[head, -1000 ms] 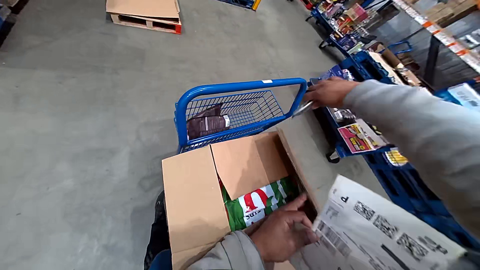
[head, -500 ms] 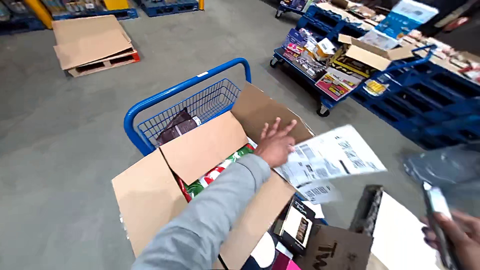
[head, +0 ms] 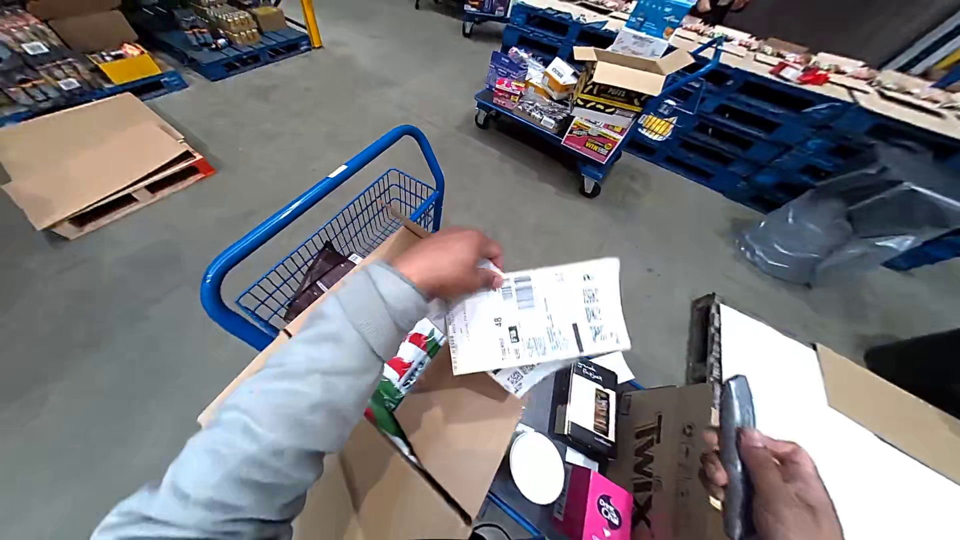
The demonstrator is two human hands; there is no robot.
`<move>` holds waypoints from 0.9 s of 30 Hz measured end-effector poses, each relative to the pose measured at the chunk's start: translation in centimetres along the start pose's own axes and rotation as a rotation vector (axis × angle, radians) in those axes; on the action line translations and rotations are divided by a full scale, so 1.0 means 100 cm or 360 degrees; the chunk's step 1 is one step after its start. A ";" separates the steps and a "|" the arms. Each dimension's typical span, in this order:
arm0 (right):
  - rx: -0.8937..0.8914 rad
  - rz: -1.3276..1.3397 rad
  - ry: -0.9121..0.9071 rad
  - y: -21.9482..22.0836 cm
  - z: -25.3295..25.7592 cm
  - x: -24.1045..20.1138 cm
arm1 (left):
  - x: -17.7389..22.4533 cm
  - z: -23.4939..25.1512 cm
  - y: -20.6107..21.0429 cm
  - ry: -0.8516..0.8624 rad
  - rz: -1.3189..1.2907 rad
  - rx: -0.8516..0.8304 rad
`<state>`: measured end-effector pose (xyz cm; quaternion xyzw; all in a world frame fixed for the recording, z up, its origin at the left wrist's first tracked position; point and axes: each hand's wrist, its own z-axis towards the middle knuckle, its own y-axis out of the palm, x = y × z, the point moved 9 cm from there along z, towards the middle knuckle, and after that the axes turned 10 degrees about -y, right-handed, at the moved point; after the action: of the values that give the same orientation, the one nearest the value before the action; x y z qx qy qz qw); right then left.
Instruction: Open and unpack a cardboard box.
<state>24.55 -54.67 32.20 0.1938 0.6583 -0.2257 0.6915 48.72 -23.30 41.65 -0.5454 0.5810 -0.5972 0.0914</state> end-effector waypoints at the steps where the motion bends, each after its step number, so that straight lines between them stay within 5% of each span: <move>1: -0.0066 0.0075 -0.0040 0.027 -0.006 -0.016 | 0.004 -0.008 -0.001 0.0068 0.0102 -0.0064; 6: -0.0350 0.0433 -0.0311 0.139 -0.051 -0.083 | 0.012 -0.064 0.002 0.0451 0.0253 -0.0317; 12: -0.0698 0.0001 -0.0432 0.232 -0.099 -0.093 | 0.006 -0.120 -0.002 0.0675 0.0169 -0.0530; 15: -0.0766 0.0011 -0.0307 0.242 -0.128 -0.081 | 0.011 -0.133 -0.005 0.0794 0.0105 -0.0478; 21: -0.0367 -0.0148 -0.0248 0.217 -0.176 -0.061 | 0.034 -0.150 0.009 0.0834 -0.0223 -0.0562; 23: -0.0247 -0.0123 -0.0296 0.204 -0.191 -0.062 | 0.034 -0.157 0.002 0.0813 -0.0448 -0.0302; 27: 0.0102 -0.0105 -0.0291 0.164 -0.214 -0.063 | -0.016 -0.189 -0.017 0.0600 -0.1208 0.0684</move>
<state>16.04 -28.71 36.72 0.1727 0.5909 -0.2861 0.7343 35.93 -10.33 47.21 -0.5700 0.2105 -0.7836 -0.1296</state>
